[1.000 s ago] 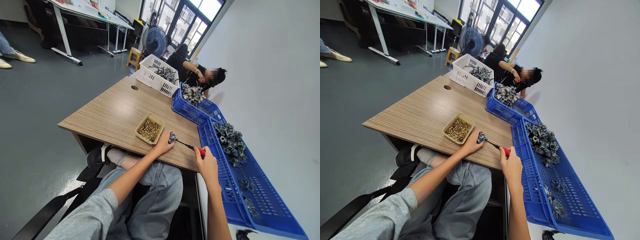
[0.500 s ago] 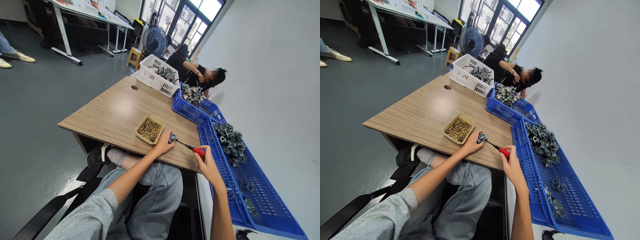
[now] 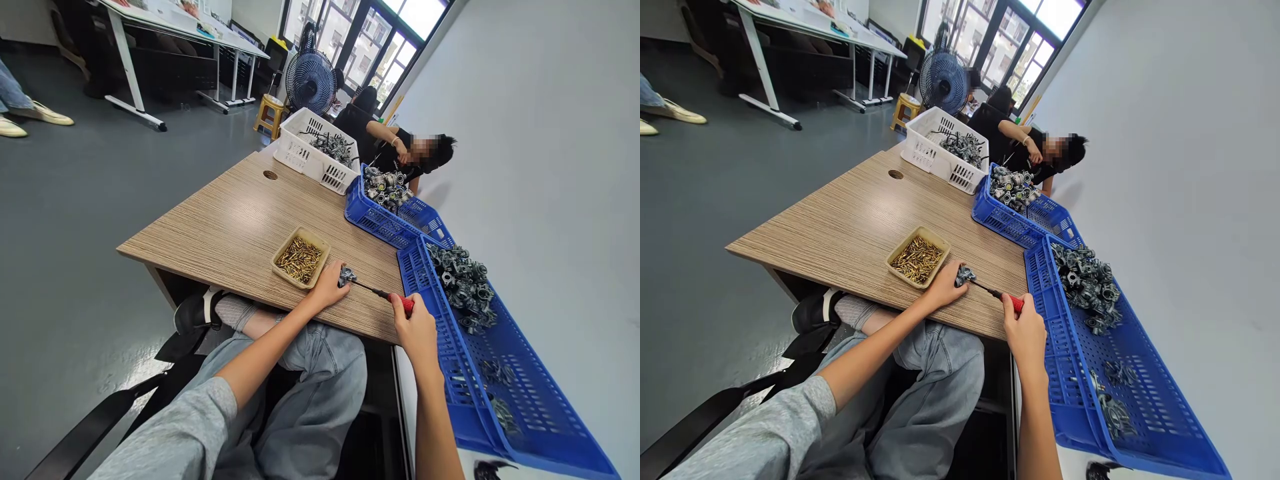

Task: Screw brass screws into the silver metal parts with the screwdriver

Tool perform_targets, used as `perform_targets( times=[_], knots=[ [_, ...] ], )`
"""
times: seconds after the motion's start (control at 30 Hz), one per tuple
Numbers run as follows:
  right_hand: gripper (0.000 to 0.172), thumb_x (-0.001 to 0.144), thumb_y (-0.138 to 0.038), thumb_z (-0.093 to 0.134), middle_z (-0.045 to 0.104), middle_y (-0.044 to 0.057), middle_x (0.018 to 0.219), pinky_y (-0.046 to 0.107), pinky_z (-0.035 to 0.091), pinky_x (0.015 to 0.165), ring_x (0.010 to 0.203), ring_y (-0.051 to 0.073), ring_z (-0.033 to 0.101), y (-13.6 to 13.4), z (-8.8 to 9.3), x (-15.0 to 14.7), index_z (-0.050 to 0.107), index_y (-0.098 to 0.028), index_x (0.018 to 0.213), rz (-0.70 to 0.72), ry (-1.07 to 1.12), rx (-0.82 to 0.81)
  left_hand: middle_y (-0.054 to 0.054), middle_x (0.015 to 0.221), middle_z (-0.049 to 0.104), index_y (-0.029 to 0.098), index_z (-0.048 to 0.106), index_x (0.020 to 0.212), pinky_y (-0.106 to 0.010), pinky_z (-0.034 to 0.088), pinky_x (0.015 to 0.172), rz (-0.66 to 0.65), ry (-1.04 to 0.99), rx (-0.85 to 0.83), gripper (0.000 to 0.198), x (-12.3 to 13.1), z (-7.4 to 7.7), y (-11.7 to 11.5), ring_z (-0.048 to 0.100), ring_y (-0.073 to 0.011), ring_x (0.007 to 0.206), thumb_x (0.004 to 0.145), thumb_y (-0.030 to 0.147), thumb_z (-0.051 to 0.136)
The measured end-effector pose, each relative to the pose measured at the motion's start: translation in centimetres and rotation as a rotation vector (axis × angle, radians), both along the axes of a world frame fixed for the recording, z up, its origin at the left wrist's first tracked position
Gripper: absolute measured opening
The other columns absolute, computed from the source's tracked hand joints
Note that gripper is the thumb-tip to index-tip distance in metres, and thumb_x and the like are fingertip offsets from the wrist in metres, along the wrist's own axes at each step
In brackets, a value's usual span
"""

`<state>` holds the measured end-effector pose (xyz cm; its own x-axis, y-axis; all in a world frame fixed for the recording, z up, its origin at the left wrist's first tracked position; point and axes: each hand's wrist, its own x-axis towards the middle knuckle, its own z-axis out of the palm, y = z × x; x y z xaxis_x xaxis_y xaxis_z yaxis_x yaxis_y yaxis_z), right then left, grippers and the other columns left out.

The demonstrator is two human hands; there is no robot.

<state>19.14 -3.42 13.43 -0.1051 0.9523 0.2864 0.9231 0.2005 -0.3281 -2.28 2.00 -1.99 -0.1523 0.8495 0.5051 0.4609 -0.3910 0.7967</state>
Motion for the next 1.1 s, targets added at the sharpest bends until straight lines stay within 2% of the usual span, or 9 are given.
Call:
perform_targets(
  times=[0.17,0.3,0.47,0.63,0.87,0.97,1.1],
  knots=[
    [0.038,0.102,-0.061,0.056,0.066,0.004,0.091,0.033,0.045,0.071,0.074,0.023,0.060,0.1,0.0,0.8,0.048,-0.026,0.114,0.234,0.200,-0.069,-0.015,0.129,0.066,0.018,0.054,0.133,-0.050,0.050,0.115,0.007,0.004,-0.010,0.051,0.1,0.0,0.0,0.064,-0.0329,0.126,0.084,0.021,0.069],
    [0.035,0.103,-0.055,0.055,0.066,0.006,0.103,0.034,0.050,0.071,0.075,0.020,0.062,0.3,-0.3,1.7,0.045,-0.025,0.119,0.320,0.245,-0.142,-0.014,0.128,0.066,0.019,0.054,0.132,-0.050,0.051,0.114,0.011,-0.002,-0.008,0.049,0.1,0.1,0.0,0.064,-0.0320,0.125,0.085,0.021,0.069],
    [0.034,0.102,-0.057,0.056,0.068,0.005,0.098,0.035,0.049,0.070,0.074,0.023,0.064,0.6,-0.8,1.7,0.046,-0.026,0.113,0.262,0.217,-0.084,-0.013,0.125,0.067,0.019,0.055,0.131,-0.050,0.051,0.113,0.000,-0.011,-0.007,0.049,0.0,0.3,-0.1,0.064,-0.0317,0.123,0.084,0.022,0.069],
    [0.037,0.099,-0.064,0.055,0.068,0.003,0.084,0.034,0.042,0.068,0.072,0.026,0.063,0.4,-0.6,0.8,0.047,-0.028,0.103,0.145,0.114,0.007,-0.015,0.126,0.067,0.018,0.055,0.131,-0.050,0.051,0.113,0.004,-0.008,-0.004,0.049,0.0,0.3,-0.1,0.064,-0.0324,0.122,0.084,0.022,0.068],
    [0.046,0.098,-0.072,0.052,0.065,0.004,0.073,0.033,0.031,0.065,0.069,0.026,0.059,0.1,-0.4,0.1,0.050,-0.028,0.089,-0.049,-0.003,0.038,-0.013,0.127,0.067,0.019,0.055,0.132,-0.050,0.051,0.113,0.002,-0.015,-0.002,0.050,0.0,0.2,-0.1,0.064,-0.0319,0.123,0.085,0.023,0.068],
    [0.045,0.098,-0.072,0.054,0.067,0.004,0.077,0.033,0.037,0.067,0.072,0.027,0.062,0.2,-0.4,0.3,0.050,-0.028,0.094,0.004,0.054,0.010,-0.014,0.127,0.066,0.018,0.055,0.132,-0.051,0.051,0.113,-0.001,-0.011,-0.004,0.050,0.0,0.2,-0.1,0.064,-0.0324,0.123,0.084,0.023,0.069],
    [0.041,0.099,-0.062,0.059,0.068,0.005,0.092,0.035,0.049,0.071,0.076,0.024,0.066,0.2,-0.4,1.0,0.048,-0.026,0.114,0.217,0.232,-0.055,-0.013,0.127,0.066,0.019,0.055,0.133,-0.050,0.050,0.114,0.000,-0.014,0.001,0.050,0.0,0.2,-0.1,0.064,-0.0319,0.124,0.084,0.022,0.069]
  ],
)
